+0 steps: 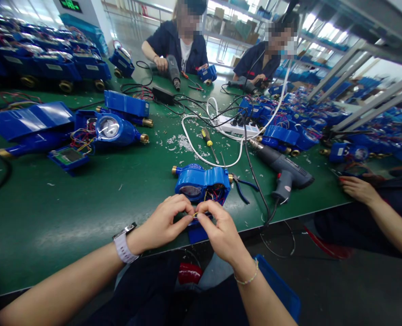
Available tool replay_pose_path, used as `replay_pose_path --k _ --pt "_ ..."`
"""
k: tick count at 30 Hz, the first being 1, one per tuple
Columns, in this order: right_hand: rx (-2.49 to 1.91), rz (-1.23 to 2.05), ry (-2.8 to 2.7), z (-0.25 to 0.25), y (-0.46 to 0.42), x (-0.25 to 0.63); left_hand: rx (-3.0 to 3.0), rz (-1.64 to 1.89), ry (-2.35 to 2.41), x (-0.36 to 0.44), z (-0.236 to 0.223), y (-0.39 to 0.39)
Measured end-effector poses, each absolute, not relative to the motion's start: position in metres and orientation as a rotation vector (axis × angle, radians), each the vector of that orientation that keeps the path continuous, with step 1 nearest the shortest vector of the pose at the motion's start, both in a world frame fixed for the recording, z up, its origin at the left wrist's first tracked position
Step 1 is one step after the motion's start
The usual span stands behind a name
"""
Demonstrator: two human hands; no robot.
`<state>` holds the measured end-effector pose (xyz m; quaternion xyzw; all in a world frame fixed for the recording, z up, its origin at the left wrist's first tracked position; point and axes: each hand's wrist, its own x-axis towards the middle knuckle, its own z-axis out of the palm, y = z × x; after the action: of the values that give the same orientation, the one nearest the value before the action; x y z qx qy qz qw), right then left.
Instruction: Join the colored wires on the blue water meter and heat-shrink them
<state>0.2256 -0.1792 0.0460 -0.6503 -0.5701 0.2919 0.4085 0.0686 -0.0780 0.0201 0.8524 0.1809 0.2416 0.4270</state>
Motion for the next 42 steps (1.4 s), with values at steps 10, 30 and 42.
replay_pose_path --k 10,30,42 --pt "-1.727 0.382 -1.708 0.054 -0.186 0.228 2.106 0.597 0.459 0.069 0.019 -0.078" --pt "-1.733 0.019 -2.093 0.057 -0.174 0.225 2.190 0.579 0.456 0.070 0.020 -0.080" --pt "-1.676 0.194 -2.067 0.061 -0.176 0.236 2.140 0.574 0.459 0.069 0.020 -0.079"
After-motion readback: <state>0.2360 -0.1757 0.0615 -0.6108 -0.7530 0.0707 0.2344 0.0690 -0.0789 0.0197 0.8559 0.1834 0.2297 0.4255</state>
